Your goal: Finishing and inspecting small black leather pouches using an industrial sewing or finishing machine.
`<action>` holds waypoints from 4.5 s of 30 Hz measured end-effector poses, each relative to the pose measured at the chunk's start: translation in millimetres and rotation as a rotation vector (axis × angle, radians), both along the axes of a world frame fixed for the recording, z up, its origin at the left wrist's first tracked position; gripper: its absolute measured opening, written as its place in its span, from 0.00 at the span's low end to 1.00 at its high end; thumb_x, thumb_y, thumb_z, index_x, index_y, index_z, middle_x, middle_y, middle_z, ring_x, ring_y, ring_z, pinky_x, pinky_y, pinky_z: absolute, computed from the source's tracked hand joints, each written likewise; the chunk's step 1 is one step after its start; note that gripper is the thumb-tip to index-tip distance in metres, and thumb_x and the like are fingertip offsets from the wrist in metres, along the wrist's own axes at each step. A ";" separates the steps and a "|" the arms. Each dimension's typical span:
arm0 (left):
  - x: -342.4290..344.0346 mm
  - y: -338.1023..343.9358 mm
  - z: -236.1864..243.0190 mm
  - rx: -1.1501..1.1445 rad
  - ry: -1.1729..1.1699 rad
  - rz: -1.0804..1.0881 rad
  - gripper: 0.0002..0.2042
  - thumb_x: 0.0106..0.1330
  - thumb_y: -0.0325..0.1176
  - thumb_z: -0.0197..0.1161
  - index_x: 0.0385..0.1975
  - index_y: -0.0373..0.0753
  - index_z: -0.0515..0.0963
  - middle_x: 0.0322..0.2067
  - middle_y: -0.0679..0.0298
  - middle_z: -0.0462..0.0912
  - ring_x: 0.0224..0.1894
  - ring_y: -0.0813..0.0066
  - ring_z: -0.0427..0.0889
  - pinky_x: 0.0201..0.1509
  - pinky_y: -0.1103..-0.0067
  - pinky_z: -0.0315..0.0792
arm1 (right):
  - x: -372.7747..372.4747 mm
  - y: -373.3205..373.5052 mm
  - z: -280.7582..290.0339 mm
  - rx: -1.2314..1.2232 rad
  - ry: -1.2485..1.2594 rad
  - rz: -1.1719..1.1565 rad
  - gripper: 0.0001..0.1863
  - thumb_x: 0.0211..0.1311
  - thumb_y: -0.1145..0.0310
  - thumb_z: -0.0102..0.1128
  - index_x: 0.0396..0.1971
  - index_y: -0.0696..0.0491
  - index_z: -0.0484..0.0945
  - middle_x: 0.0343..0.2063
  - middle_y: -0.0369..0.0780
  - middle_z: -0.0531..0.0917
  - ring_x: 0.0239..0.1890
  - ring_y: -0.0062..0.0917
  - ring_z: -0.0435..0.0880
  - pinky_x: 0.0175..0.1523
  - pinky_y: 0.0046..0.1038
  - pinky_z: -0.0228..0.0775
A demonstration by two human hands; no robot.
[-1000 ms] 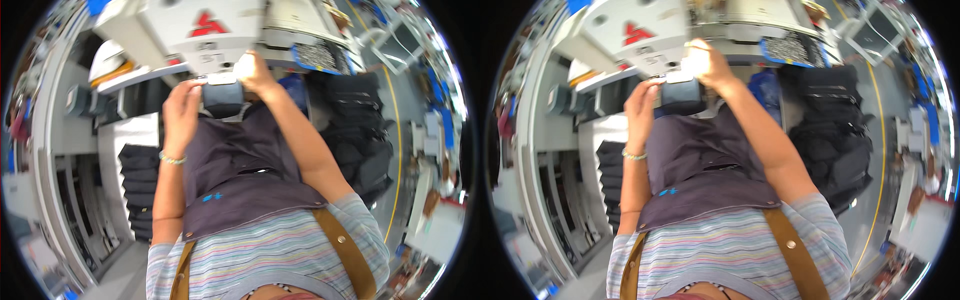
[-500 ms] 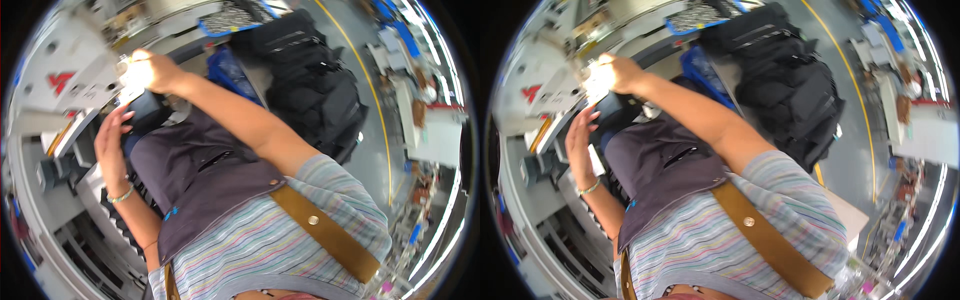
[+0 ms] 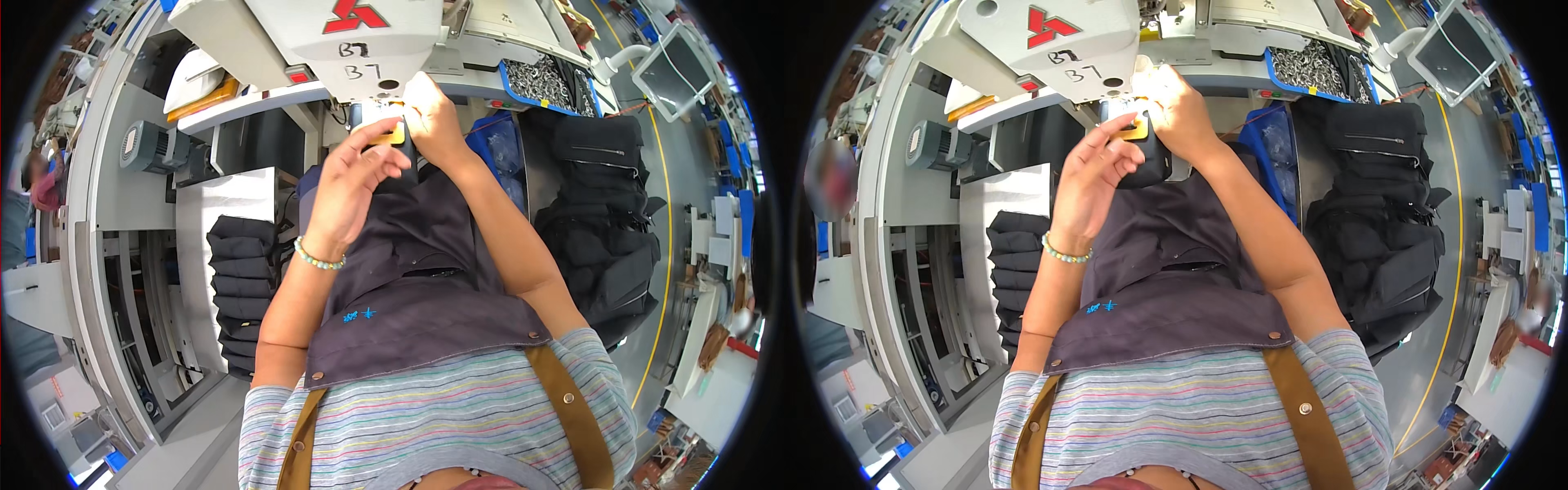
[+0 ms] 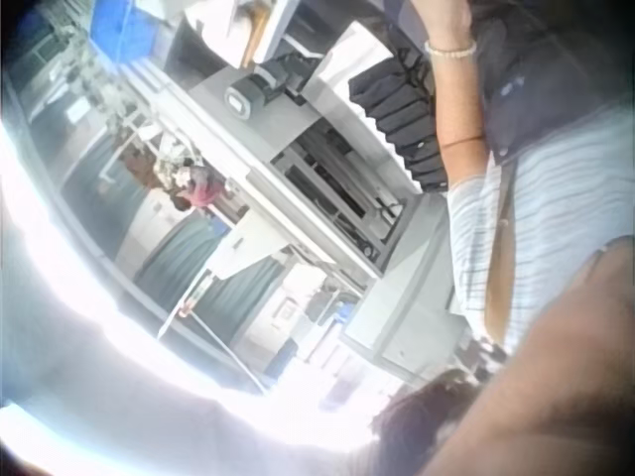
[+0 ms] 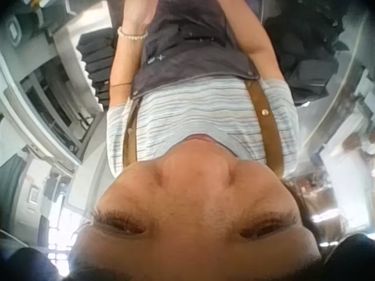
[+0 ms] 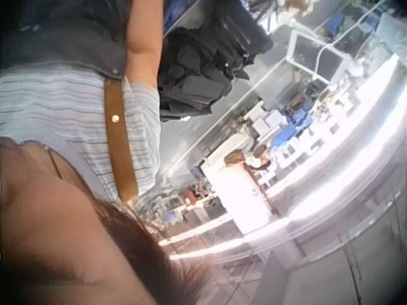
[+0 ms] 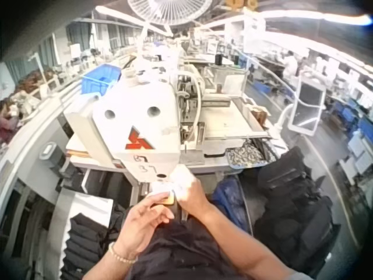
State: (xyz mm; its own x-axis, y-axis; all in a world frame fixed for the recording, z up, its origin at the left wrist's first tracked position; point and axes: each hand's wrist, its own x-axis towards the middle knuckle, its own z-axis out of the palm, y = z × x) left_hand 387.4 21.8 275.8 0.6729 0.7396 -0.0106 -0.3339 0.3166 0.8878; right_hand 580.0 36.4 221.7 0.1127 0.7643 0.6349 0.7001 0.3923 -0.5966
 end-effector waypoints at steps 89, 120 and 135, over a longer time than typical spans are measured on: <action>25.1 117.1 -75.9 0.540 0.290 0.431 0.12 0.58 0.20 0.59 0.41 0.27 0.79 0.38 0.57 0.87 0.40 0.69 0.84 0.47 0.75 0.76 | 18.5 26.3 -22.1 -0.198 0.818 0.050 0.09 0.65 0.71 0.58 0.28 0.61 0.76 0.31 0.35 0.79 0.33 0.18 0.73 0.41 0.21 0.64; -94.7 -7.1 -73.4 0.163 0.433 0.113 0.11 0.57 0.24 0.73 0.38 0.36 0.80 0.33 0.75 0.80 0.37 0.89 0.76 0.45 0.86 0.72 | 226.4 -14.1 -187.6 -0.877 -1.248 -0.269 0.13 0.61 0.68 0.53 0.36 0.55 0.86 0.41 0.47 0.87 0.46 0.40 0.86 0.54 0.39 0.76; -91.1 -10.5 -76.1 0.164 0.348 0.191 0.10 0.55 0.24 0.76 0.34 0.36 0.82 0.34 0.72 0.83 0.37 0.87 0.80 0.45 0.84 0.75 | 120.6 -128.4 62.4 -0.476 0.382 0.233 0.05 0.63 0.74 0.59 0.33 0.61 0.79 0.32 0.40 0.80 0.37 0.23 0.78 0.50 0.26 0.69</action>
State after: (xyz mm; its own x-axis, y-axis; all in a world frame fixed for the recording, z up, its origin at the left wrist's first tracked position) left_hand 296.4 11.3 199.7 0.5009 0.8614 -0.0844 -0.0445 0.1230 0.9914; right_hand 700.6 -92.1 284.1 0.0608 0.9837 0.1690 0.3325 0.1397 -0.9327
